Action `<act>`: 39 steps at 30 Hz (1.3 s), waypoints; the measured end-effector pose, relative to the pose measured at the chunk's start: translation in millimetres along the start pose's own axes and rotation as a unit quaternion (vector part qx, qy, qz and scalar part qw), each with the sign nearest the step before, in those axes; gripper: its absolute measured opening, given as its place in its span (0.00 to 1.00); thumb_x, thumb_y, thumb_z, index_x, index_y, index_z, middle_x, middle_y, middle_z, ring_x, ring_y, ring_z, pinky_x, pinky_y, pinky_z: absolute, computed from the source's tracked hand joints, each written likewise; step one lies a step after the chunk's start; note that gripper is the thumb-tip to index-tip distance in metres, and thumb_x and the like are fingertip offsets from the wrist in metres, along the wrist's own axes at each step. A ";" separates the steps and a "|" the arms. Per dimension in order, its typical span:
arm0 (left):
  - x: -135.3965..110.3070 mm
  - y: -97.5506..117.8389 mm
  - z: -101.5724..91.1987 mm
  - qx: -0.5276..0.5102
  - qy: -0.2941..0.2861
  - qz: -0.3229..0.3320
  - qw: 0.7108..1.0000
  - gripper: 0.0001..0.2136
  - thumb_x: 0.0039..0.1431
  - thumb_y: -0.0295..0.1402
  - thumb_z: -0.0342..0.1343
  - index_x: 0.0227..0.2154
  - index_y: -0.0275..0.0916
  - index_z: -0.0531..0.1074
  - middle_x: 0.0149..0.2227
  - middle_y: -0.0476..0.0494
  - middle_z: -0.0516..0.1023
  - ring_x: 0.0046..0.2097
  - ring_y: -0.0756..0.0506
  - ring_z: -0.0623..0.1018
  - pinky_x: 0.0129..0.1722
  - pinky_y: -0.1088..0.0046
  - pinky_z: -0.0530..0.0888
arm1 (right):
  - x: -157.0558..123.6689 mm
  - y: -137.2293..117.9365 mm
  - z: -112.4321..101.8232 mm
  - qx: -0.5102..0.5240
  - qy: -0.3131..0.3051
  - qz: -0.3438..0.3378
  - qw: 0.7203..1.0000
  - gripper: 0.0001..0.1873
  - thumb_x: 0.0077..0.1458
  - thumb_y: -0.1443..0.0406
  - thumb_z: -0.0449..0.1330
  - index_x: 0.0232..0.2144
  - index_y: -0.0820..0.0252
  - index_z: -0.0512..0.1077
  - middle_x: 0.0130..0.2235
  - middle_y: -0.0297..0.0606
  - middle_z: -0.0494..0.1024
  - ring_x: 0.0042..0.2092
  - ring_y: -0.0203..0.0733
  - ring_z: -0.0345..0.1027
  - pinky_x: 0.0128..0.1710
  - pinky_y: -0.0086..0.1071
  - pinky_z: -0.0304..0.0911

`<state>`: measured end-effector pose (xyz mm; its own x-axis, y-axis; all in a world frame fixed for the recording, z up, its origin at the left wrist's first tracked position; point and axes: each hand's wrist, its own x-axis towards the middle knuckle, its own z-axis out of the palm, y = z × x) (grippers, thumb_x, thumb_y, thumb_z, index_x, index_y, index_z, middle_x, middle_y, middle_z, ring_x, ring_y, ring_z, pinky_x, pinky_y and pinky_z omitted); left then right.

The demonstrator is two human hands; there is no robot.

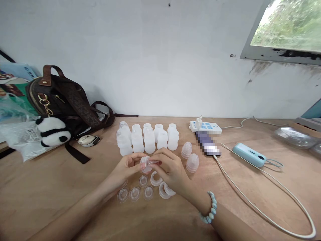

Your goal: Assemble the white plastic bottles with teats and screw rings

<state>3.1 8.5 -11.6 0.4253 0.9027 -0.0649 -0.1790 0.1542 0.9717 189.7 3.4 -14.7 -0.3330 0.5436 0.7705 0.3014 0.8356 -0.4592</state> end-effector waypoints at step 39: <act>13.6 6.2 -26.6 0.077 -0.004 0.041 0.996 0.25 0.39 0.48 0.71 0.31 0.34 0.68 0.28 0.49 0.76 0.29 0.54 0.73 0.30 0.79 0.72 | 14.7 27.1 -45.0 -0.280 -0.072 0.005 0.957 0.09 0.67 0.63 0.51 0.37 0.61 0.68 0.35 0.40 0.73 0.37 0.40 0.63 0.36 0.34 0.57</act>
<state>-15.8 32.4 -12.4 0.4218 0.9065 0.0179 -0.0757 0.0156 0.9970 233.1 30.5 4.1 -0.4351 0.5907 0.6795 0.7234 0.6787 -0.1268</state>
